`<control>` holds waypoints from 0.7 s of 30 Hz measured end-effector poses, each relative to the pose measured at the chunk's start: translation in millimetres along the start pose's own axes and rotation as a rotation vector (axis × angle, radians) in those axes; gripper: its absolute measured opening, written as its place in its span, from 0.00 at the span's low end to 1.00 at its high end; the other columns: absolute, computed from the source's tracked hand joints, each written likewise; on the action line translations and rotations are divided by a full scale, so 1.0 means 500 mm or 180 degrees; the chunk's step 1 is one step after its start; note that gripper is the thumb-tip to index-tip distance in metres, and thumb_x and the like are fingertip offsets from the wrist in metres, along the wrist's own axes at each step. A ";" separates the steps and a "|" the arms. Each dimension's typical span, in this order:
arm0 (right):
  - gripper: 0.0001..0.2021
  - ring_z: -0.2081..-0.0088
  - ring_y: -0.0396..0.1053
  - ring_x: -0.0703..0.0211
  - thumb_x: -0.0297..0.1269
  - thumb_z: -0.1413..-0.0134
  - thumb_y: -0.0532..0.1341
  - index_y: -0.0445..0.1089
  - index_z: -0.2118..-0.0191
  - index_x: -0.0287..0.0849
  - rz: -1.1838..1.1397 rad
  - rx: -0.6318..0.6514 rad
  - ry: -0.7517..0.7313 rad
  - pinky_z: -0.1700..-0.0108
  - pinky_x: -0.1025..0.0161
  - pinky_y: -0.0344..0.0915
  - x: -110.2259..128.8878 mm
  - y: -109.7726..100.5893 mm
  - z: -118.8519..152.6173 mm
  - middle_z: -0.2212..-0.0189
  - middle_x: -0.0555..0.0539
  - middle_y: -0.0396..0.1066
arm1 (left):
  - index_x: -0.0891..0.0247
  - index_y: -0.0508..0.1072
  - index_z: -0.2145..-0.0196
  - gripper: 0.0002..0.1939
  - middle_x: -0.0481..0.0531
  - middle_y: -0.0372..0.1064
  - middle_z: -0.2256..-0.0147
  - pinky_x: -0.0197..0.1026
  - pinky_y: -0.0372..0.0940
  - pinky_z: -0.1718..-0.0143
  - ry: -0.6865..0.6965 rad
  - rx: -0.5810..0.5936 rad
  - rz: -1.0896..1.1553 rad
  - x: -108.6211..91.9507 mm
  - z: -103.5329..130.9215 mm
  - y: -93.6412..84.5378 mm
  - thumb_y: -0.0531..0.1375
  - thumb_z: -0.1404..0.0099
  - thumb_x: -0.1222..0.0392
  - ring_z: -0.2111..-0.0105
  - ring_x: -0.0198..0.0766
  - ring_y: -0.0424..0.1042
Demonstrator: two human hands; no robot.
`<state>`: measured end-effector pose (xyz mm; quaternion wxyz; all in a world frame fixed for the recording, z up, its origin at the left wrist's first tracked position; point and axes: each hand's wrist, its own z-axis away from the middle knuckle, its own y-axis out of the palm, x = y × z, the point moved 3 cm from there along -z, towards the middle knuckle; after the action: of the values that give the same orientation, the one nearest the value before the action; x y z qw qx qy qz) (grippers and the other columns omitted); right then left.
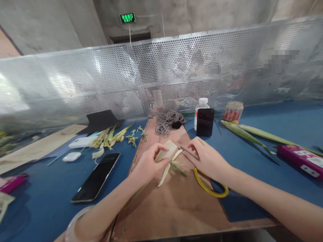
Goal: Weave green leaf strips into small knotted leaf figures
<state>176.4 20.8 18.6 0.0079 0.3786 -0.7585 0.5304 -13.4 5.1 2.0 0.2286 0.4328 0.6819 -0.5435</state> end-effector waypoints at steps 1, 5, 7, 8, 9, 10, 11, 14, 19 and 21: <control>0.09 0.68 0.66 0.53 0.42 0.51 0.56 0.63 0.72 0.42 0.0472 0.0182 -0.0065 0.67 0.61 0.58 -0.012 -0.007 -0.001 0.72 0.44 0.67 | 0.60 0.62 0.64 0.12 0.48 0.67 0.68 0.38 0.60 0.66 -0.0005 -0.0096 0.0055 0.002 -0.002 -0.003 0.58 0.47 0.60 0.67 0.38 0.67; 0.18 0.78 0.66 0.51 0.52 0.64 0.62 0.60 0.81 0.42 0.1379 0.1573 0.0023 0.79 0.64 0.50 -0.058 -0.017 0.008 0.83 0.46 0.65 | 0.60 0.60 0.60 0.15 0.49 0.68 0.67 0.39 0.61 0.64 -0.0029 -0.0273 0.0361 0.002 -0.005 -0.010 0.58 0.46 0.61 0.66 0.38 0.68; 0.16 0.79 0.66 0.52 0.50 0.61 0.61 0.61 0.78 0.42 0.1495 0.1713 -0.0012 0.81 0.65 0.47 -0.060 -0.020 0.013 0.82 0.45 0.66 | 0.61 0.60 0.60 0.15 0.49 0.68 0.67 0.40 0.62 0.65 -0.0034 -0.0318 0.0476 0.000 -0.005 -0.012 0.58 0.46 0.60 0.67 0.39 0.69; 0.14 0.78 0.66 0.52 0.48 0.59 0.60 0.61 0.75 0.41 0.1521 0.1691 0.0014 0.81 0.66 0.47 -0.057 -0.020 0.014 0.81 0.45 0.67 | 0.61 0.61 0.59 0.16 0.50 0.68 0.66 0.40 0.62 0.64 -0.0027 -0.0363 0.0538 -0.001 -0.005 -0.013 0.58 0.46 0.60 0.66 0.39 0.69; 0.12 0.78 0.67 0.53 0.45 0.58 0.59 0.62 0.73 0.41 0.1537 0.1661 0.0035 0.80 0.66 0.47 -0.054 -0.019 0.014 0.80 0.45 0.67 | 0.61 0.61 0.59 0.16 0.51 0.68 0.65 0.41 0.62 0.64 -0.0011 -0.0431 0.0601 -0.002 -0.005 -0.014 0.58 0.46 0.60 0.66 0.39 0.69; 0.11 0.76 0.67 0.52 0.43 0.56 0.59 0.62 0.71 0.40 0.1593 0.1617 0.0060 0.80 0.66 0.48 -0.050 -0.017 0.013 0.79 0.45 0.68 | 0.61 0.61 0.59 0.16 0.51 0.68 0.64 0.41 0.62 0.63 0.0011 -0.0515 0.0669 -0.002 -0.006 -0.017 0.59 0.46 0.60 0.65 0.40 0.69; 0.10 0.75 0.68 0.51 0.40 0.55 0.57 0.62 0.70 0.39 0.1697 0.1559 0.0058 0.79 0.65 0.49 -0.047 -0.014 0.010 0.77 0.44 0.68 | 0.61 0.61 0.59 0.16 0.52 0.68 0.63 0.42 0.62 0.62 0.0029 -0.0596 0.0742 -0.001 -0.007 -0.019 0.59 0.46 0.61 0.64 0.40 0.69; 0.07 0.69 0.68 0.47 0.35 0.55 0.55 0.63 0.69 0.35 0.2119 0.1341 0.0047 0.74 0.63 0.53 -0.049 -0.005 -0.002 0.73 0.39 0.69 | 0.62 0.61 0.58 0.15 0.54 0.67 0.61 0.42 0.63 0.63 0.0006 -0.0774 0.0988 0.007 -0.013 -0.025 0.56 0.44 0.59 0.64 0.40 0.69; 0.08 0.69 0.66 0.48 0.34 0.57 0.55 0.63 0.69 0.35 0.2259 0.1137 -0.0005 0.71 0.61 0.56 -0.069 0.005 -0.011 0.71 0.39 0.68 | 0.61 0.59 0.56 0.14 0.56 0.64 0.55 0.38 0.65 0.73 -0.0141 -0.0844 0.1316 0.016 -0.019 -0.025 0.52 0.40 0.56 0.68 0.37 0.70; 0.08 0.68 0.66 0.49 0.35 0.56 0.55 0.63 0.69 0.36 0.2233 0.1073 0.0003 0.71 0.62 0.56 -0.075 0.006 -0.010 0.71 0.40 0.67 | 0.61 0.58 0.56 0.14 0.56 0.63 0.54 0.38 0.65 0.71 -0.0071 -0.0840 0.1351 0.015 -0.018 -0.024 0.52 0.40 0.58 0.67 0.37 0.70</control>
<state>199.2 46.6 2.8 -0.2360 0.0920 -0.7441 0.6183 -25.8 15.8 5.6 0.3996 0.5267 0.6383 -0.3943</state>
